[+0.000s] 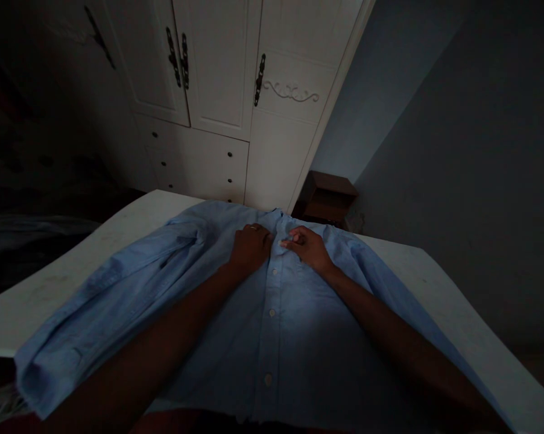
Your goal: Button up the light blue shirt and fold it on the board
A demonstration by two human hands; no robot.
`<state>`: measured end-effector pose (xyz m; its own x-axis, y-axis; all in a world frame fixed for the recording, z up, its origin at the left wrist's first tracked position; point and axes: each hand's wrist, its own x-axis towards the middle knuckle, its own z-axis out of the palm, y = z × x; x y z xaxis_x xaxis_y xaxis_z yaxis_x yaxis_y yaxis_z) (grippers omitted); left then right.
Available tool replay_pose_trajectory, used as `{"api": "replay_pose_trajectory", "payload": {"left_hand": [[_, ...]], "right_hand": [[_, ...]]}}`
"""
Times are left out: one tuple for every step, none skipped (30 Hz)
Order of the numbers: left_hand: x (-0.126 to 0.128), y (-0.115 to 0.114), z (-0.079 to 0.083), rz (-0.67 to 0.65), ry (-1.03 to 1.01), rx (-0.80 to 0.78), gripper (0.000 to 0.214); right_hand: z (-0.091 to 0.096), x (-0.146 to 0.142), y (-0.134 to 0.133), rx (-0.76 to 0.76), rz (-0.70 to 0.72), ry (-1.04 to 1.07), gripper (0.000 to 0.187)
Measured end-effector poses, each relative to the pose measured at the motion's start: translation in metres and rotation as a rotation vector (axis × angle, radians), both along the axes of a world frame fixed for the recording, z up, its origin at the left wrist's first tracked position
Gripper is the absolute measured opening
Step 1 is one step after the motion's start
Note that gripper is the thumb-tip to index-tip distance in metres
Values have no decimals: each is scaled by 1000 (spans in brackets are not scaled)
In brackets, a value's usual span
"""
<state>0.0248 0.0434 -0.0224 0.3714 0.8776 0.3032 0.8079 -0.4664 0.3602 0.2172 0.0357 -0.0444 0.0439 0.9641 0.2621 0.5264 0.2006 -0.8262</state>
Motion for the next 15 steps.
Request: {"api": "replay_pose_trajectory", "payload": {"left_hand": [[-1,0,-1,1,33,7,32],[-3,1,-2,-2,63,16,32],[-6,1,-4,-11,91,23,31],[-8,2,-6,-21,116,27,33],[-11,3,-8,-27,137,24,36],[-14,4,-10,-29,154,13,40],[-16,6,-12,-28,165,2,44],[-19,7,-13,-26,173,-12,48],[-21,8,-14,-19,178,-26,52],[-23,9,-14,-11,183,-37,55],[-25,10,-13,-6,190,-47,57],[-26,10,-12,-1,201,-57,59],[-27,11,-11,2,215,-67,62],[-27,11,-11,6,231,-74,64],[-28,11,-10,6,245,-75,67]], "right_hand": [[-2,3,1,81,-11,-62,37],[-3,7,2,153,-23,-128,34],[-4,9,3,212,-37,-193,31],[-5,12,4,256,-51,-258,30],[-7,13,5,287,-67,-324,30],[-8,15,5,311,-88,-390,31],[-10,16,6,327,-116,-451,34],[-12,17,6,337,-149,-505,36],[-14,18,5,335,-176,-554,38],[-15,20,5,323,-192,-601,40],[-17,23,4,300,-197,-650,41],[-18,26,2,269,-194,-703,43],[-18,29,1,231,-189,-760,45],[-18,33,-1,188,-187,-815,48],[-17,37,-3,142,-188,-865,51]]}}
